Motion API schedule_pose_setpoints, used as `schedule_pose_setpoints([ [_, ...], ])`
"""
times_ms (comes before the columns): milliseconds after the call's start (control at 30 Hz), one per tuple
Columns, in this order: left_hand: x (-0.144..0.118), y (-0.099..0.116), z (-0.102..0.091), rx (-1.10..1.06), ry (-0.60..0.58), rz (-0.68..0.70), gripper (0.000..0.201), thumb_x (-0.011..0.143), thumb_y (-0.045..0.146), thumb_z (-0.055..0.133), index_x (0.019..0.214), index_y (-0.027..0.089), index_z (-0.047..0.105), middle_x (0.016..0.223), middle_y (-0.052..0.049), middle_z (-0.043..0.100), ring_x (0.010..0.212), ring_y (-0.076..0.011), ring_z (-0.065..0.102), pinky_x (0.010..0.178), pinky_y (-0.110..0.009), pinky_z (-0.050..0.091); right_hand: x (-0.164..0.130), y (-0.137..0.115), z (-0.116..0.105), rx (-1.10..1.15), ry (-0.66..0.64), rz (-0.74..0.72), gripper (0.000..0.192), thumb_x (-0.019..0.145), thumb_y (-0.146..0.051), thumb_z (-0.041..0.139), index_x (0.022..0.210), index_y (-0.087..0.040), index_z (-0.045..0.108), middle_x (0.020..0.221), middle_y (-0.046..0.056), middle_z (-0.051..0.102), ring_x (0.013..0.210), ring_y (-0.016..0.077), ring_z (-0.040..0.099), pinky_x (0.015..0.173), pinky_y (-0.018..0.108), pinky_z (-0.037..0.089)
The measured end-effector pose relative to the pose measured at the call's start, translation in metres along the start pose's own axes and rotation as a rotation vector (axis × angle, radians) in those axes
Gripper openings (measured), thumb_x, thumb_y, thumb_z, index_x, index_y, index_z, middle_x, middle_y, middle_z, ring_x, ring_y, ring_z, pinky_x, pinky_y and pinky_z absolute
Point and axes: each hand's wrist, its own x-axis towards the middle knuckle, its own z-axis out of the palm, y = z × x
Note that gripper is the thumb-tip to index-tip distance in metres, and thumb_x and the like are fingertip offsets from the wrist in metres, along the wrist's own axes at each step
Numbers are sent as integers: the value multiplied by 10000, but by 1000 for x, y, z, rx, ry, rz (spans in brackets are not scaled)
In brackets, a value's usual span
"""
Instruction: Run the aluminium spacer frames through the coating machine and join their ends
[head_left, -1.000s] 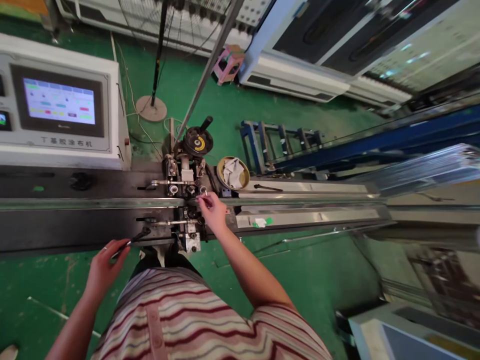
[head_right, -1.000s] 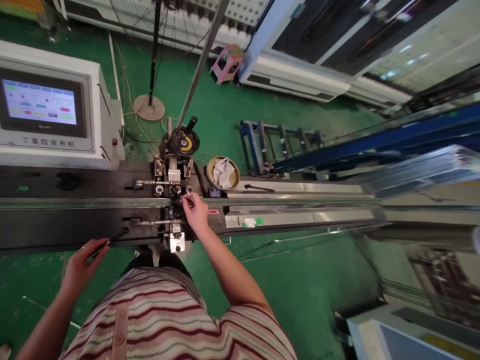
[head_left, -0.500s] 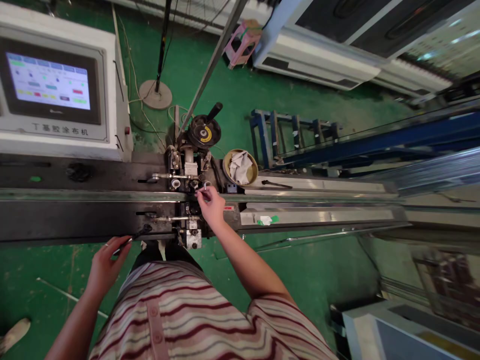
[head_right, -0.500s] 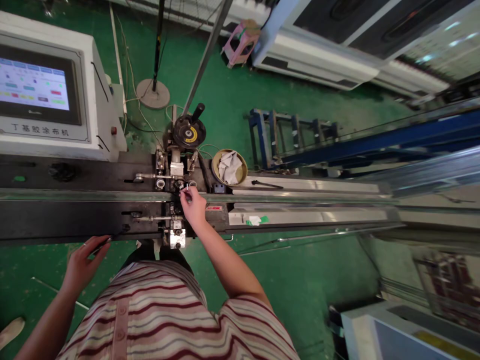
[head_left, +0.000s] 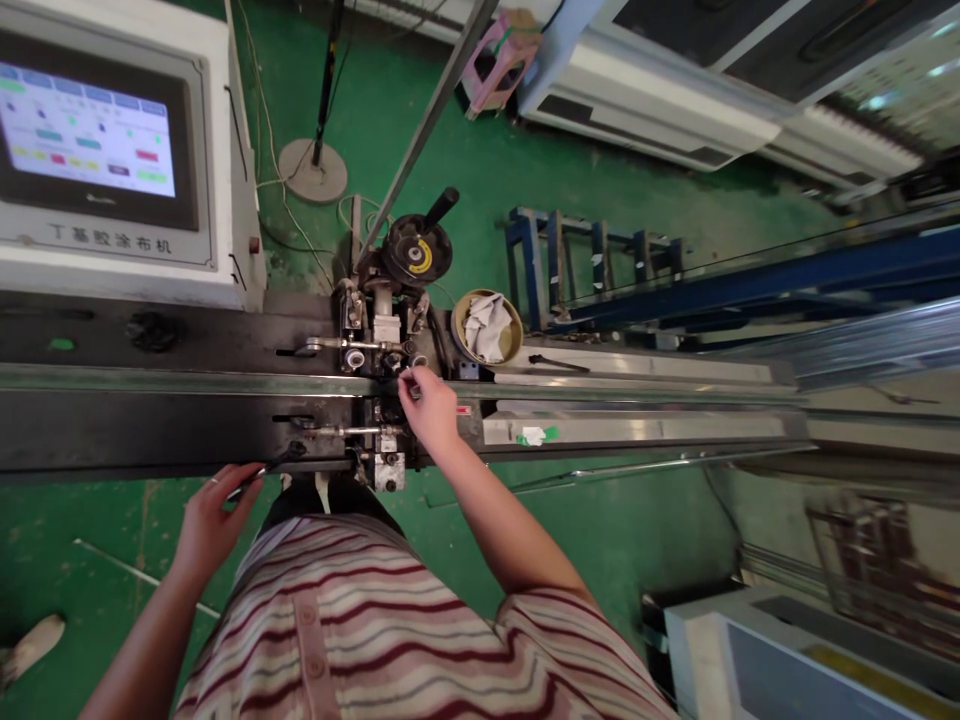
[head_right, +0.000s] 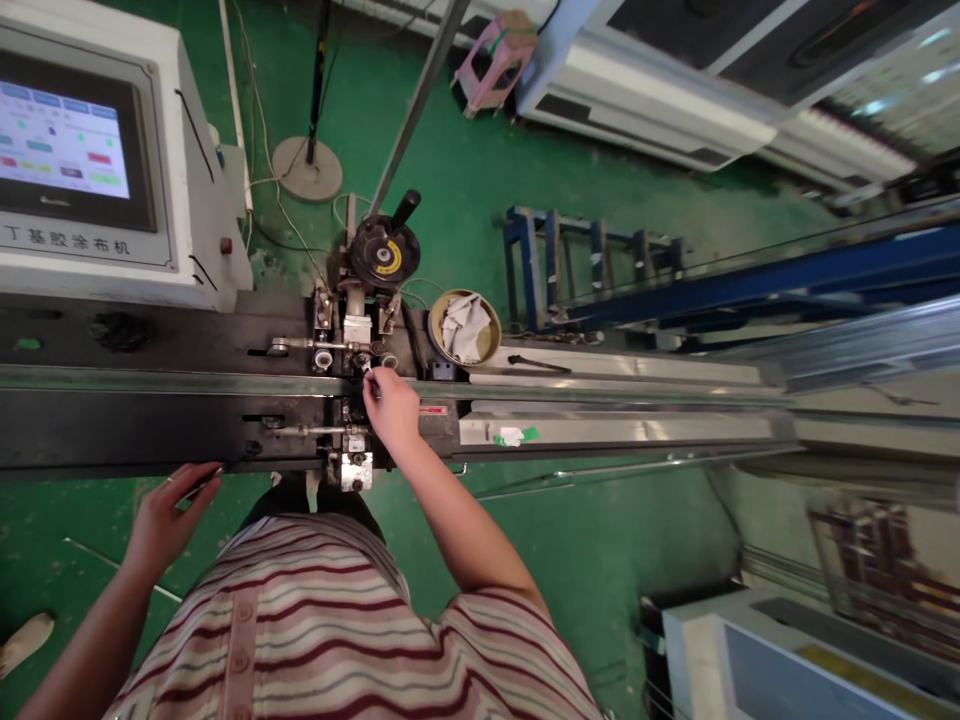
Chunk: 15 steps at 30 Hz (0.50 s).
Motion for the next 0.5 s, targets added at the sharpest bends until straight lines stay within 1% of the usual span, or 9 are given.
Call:
schedule_pose_setpoints([
  [133,2,-2,-2,6,-18,-1,345,930,478,578,1059,202,739,991,-61,734,875,-181,690,772,-247,543,7,-8,-11,-78,-66,-24,185,962,-283,441,955,-193,602,865,69,676,739,201,631,693,294,471],
  [200,3,-2,-2,2,-19,-4,348,929,476,577,1055,197,741,985,-66,730,878,-181,689,750,-240,541,8,-9,-13,-59,-52,-34,190,971,-276,430,988,-190,598,877,71,676,758,205,634,710,300,474],
  [267,3,-2,-2,-13,-20,-20,353,928,475,578,1055,189,741,982,-72,723,865,-178,684,684,-221,534,9,-8,-14,-30,-26,-38,183,976,-272,438,1018,-191,597,910,72,687,774,205,644,727,305,484],
  [333,4,-3,-1,-32,-24,-38,351,925,472,582,1055,187,740,981,-73,717,842,-171,678,614,-200,517,9,-5,-17,-22,-33,-70,186,988,-270,440,1027,-196,606,925,69,695,796,203,655,742,306,494],
  [400,5,-4,0,-47,-34,-47,343,922,466,590,1060,189,739,986,-70,712,824,-163,672,571,-185,501,12,-3,-23,-67,-101,-164,200,998,-251,436,998,-199,629,907,70,697,802,202,654,741,308,499],
  [500,7,-10,2,-34,-48,-47,335,923,456,596,1078,195,737,1010,-71,710,860,-171,672,585,-185,509,24,1,-39,-197,-298,-373,224,975,-152,447,940,-196,664,872,82,694,810,213,637,737,326,508],
])
